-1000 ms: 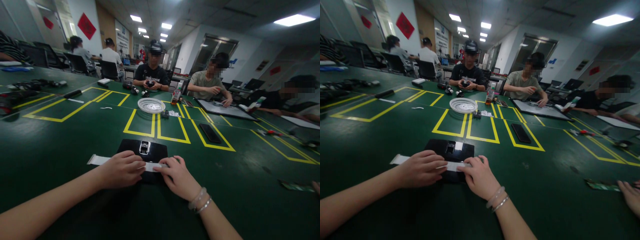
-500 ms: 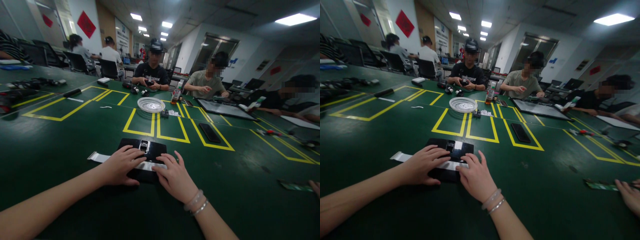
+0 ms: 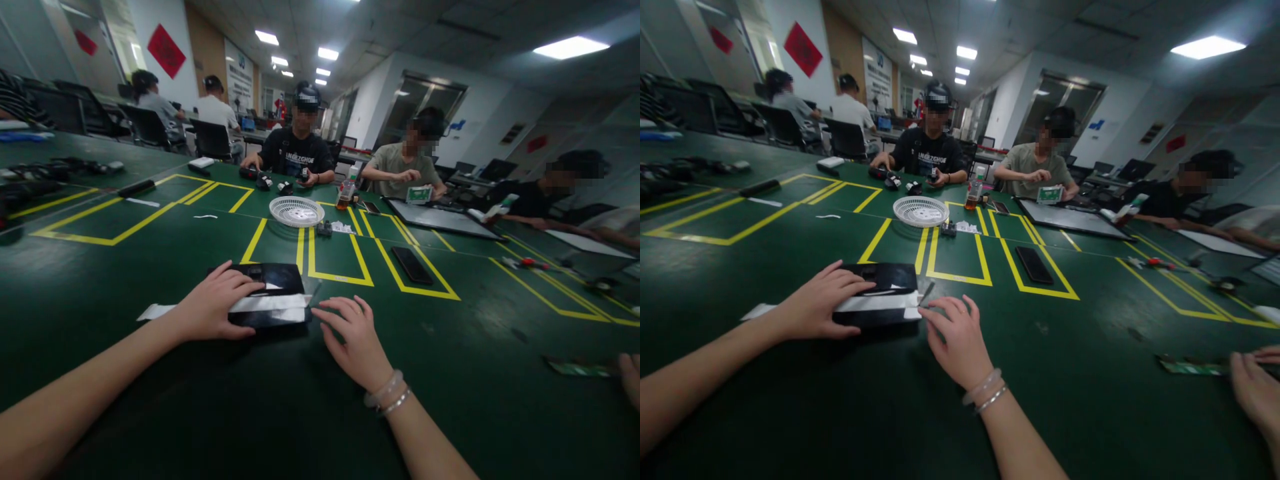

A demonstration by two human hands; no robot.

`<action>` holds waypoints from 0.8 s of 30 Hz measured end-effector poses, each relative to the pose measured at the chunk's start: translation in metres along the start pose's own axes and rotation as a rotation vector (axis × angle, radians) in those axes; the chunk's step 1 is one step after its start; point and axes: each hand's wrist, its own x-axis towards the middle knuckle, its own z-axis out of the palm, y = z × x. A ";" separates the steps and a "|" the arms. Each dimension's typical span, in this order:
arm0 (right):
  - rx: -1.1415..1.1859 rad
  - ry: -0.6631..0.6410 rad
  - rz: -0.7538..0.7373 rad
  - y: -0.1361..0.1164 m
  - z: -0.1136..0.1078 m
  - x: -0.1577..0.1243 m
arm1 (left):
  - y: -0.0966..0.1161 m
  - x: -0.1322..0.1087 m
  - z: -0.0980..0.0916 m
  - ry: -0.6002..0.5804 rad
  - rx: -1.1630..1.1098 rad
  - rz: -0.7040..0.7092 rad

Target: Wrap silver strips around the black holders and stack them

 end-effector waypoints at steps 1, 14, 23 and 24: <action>0.016 -0.027 -0.008 0.000 0.000 0.000 | -0.013 -0.002 -0.003 0.016 0.025 -0.051; 0.062 -0.287 -0.040 -0.001 0.004 -0.001 | -0.171 -0.091 0.002 0.662 0.231 -0.605; 0.061 -0.272 -0.047 -0.001 0.005 -0.002 | -0.187 -0.113 -0.002 0.751 0.333 -0.624; 0.059 -0.276 -0.046 -0.001 0.005 -0.001 | -0.185 -0.110 -0.003 0.745 0.324 -0.614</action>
